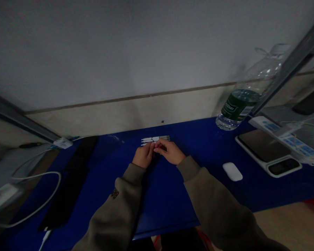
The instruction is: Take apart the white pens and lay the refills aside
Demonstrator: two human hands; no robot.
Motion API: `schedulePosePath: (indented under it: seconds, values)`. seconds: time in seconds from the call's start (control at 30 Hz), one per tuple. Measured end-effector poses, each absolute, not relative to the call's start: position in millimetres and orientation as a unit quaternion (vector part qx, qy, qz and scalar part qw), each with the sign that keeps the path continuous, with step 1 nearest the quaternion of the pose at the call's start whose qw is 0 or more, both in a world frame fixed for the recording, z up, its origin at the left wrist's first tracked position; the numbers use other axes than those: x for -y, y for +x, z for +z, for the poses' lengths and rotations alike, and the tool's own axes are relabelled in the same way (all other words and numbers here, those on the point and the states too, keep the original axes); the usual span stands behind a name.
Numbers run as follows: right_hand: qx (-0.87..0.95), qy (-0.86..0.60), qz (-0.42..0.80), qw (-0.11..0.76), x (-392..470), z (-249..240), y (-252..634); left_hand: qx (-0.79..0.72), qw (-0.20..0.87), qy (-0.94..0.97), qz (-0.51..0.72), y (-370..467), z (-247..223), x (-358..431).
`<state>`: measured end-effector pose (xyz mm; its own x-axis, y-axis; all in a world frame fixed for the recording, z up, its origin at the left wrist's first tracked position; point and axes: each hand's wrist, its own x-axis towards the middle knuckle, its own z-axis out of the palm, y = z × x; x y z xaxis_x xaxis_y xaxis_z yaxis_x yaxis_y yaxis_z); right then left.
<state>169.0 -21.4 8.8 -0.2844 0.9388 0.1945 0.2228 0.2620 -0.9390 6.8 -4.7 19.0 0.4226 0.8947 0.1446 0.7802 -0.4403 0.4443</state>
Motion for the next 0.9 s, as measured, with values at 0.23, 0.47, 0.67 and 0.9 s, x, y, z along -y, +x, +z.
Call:
schedulePosePath:
  seconds: [0.23,0.47,0.67,0.9]
  values:
    - [0.752,-0.497,0.269,0.339,21,6,170,-0.505,0.089,0.847,0.141,9,23,15]
    - [0.739,-0.442,0.338,0.379,24,8,168,-0.521,0.100,0.837,0.134,6,25,16]
    - [0.755,-0.482,0.272,0.351,22,5,168,-0.513,0.109,0.839,0.141,7,26,19]
    - [0.748,-0.469,0.300,0.362,24,7,168,-0.514,0.097,0.841,0.139,7,26,18]
